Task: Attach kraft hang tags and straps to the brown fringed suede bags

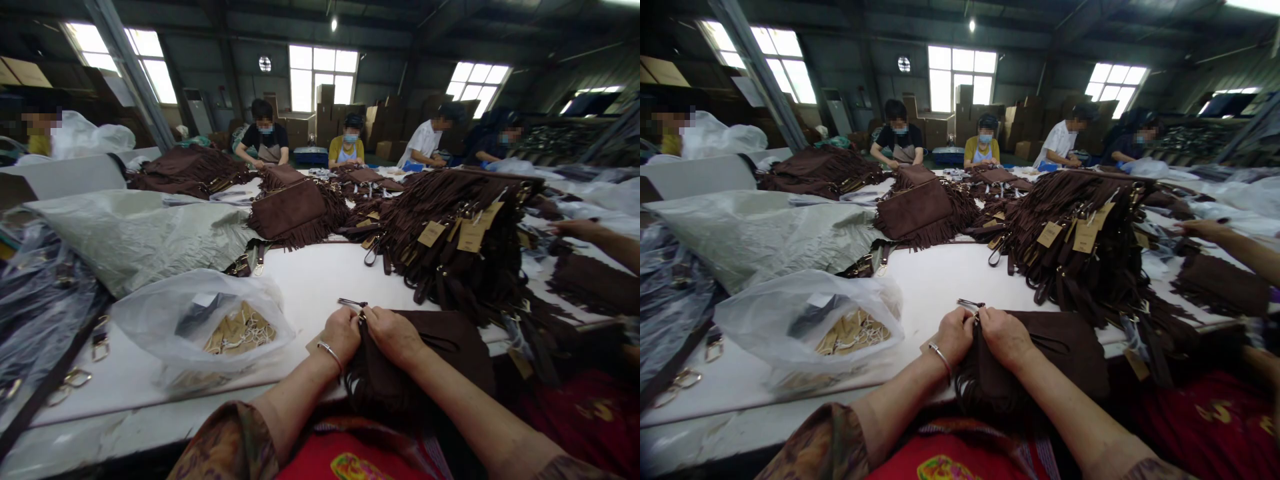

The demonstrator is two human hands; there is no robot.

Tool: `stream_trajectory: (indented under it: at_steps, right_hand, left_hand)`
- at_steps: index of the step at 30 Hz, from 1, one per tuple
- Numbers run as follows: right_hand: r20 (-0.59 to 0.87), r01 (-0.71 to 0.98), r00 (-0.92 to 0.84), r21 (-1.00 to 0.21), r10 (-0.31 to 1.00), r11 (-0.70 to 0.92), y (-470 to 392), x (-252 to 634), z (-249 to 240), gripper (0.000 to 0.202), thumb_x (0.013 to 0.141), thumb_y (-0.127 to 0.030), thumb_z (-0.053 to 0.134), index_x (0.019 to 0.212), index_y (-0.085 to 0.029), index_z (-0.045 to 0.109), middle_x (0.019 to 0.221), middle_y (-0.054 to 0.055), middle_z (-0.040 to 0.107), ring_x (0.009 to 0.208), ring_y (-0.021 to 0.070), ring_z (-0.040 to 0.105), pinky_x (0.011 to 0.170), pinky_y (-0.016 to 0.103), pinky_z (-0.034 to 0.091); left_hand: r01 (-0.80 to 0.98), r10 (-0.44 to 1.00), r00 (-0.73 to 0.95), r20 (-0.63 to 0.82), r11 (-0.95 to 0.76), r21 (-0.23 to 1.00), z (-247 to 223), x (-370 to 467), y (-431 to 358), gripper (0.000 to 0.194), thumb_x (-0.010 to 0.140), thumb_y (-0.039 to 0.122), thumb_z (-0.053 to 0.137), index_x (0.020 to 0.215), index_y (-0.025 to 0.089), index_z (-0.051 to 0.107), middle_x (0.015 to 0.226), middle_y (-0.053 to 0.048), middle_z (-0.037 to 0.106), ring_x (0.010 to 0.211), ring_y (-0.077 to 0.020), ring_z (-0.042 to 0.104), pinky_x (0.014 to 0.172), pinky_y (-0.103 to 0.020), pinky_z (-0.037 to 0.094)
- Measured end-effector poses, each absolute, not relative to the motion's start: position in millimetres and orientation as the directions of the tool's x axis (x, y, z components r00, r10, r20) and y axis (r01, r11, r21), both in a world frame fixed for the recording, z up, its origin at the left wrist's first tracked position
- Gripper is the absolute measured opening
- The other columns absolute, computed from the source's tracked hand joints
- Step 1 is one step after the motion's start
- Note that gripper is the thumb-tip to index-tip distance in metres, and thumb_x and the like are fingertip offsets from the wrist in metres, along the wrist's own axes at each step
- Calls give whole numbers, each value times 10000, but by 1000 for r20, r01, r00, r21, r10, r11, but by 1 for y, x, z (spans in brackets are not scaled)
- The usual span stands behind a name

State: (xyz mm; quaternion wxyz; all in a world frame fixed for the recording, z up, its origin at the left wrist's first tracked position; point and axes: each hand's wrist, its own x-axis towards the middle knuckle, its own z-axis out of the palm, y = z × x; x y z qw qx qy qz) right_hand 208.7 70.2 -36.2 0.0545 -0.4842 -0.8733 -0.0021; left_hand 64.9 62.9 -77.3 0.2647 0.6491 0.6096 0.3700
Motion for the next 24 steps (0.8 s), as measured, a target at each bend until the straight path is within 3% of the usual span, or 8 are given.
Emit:
stream_trajectory:
  at_steps: [6, 10, 12, 14, 17, 19, 21, 24]
  right_hand:
    - [194, 847, -453, -210, 870, 488, 65, 255, -32, 308, 973, -347, 461, 1214, -252, 628, 1051, 36, 722, 930, 170, 680, 836, 263, 536]
    - [335, 925, -187, -257, 923, 281, 59, 319, -39, 396, 968, -428, 392, 1098, -181, 673, 1096, 108, 706, 1009, 229, 666, 914, 366, 538]
    - [397, 951, -66, -252, 915, 178, 49, 347, -54, 455, 942, -444, 376, 1069, -124, 674, 1095, 176, 679, 1051, 309, 635, 956, 492, 505]
    - [443, 970, 42, -233, 895, 70, 37, 364, -76, 493, 910, -466, 396, 1077, -91, 669, 1124, 223, 646, 1085, 389, 594, 930, 599, 482]
    - [517, 970, 148, -241, 843, -23, 27, 369, -111, 510, 893, -481, 415, 1160, -113, 646, 1241, 208, 597, 1171, 389, 546, 949, 593, 484]
    - [562, 944, 170, -327, 809, 29, 27, 366, -126, 524, 864, -507, 456, 1123, -106, 673, 1224, 206, 615, 1174, 372, 559, 1005, 580, 462]
    - [542, 884, 216, -461, 812, 72, 29, 365, -128, 497, 847, -522, 486, 1071, -139, 710, 1180, 175, 664, 1138, 346, 605, 999, 548, 492]
    - [416, 749, 221, -652, 882, 119, 28, 371, -119, 425, 866, -512, 500, 1069, -220, 733, 1152, 96, 716, 1083, 277, 668, 937, 418, 569]
  left_hand:
    - [588, 989, -69, 134, -69, 806, -74, 55, 71, 147, 856, 117, 508, 853, 178, 642, 824, -61, 694, 784, -180, 641, 753, -291, 490]
    - [646, 972, -132, 194, -64, 760, -61, 41, 55, 234, 825, 116, 525, 1037, 120, 625, 1035, -149, 667, 1009, -236, 609, 911, -356, 457]
    - [683, 984, -55, 168, -86, 726, -54, 40, 40, 190, 861, 218, 528, 997, 151, 643, 945, -111, 682, 917, -225, 628, 841, -334, 467]
    - [713, 998, 52, 39, -64, 699, -48, 46, 29, 248, 884, 386, 527, 856, 182, 665, 764, -65, 677, 724, -203, 631, 697, -306, 462]
    - [713, 987, 89, -131, 28, 700, -44, 64, 30, 391, 807, 556, 584, 726, 182, 667, 692, -69, 679, 665, -220, 632, 627, -309, 443]
    - [580, 975, 71, -212, 133, 804, -44, 76, 41, 371, 761, 539, 638, 760, 171, 685, 769, -90, 714, 751, -252, 663, 673, -327, 475]
    - [265, 937, 122, -327, 287, 921, -42, 82, 53, 345, 720, 484, 683, 836, 158, 691, 831, -108, 734, 814, -274, 686, 730, -352, 513]
    - [-154, 870, 278, -408, 460, 875, -30, 72, 67, 334, 634, 364, 740, 874, 141, 672, 820, -131, 739, 814, -299, 709, 785, -403, 551]
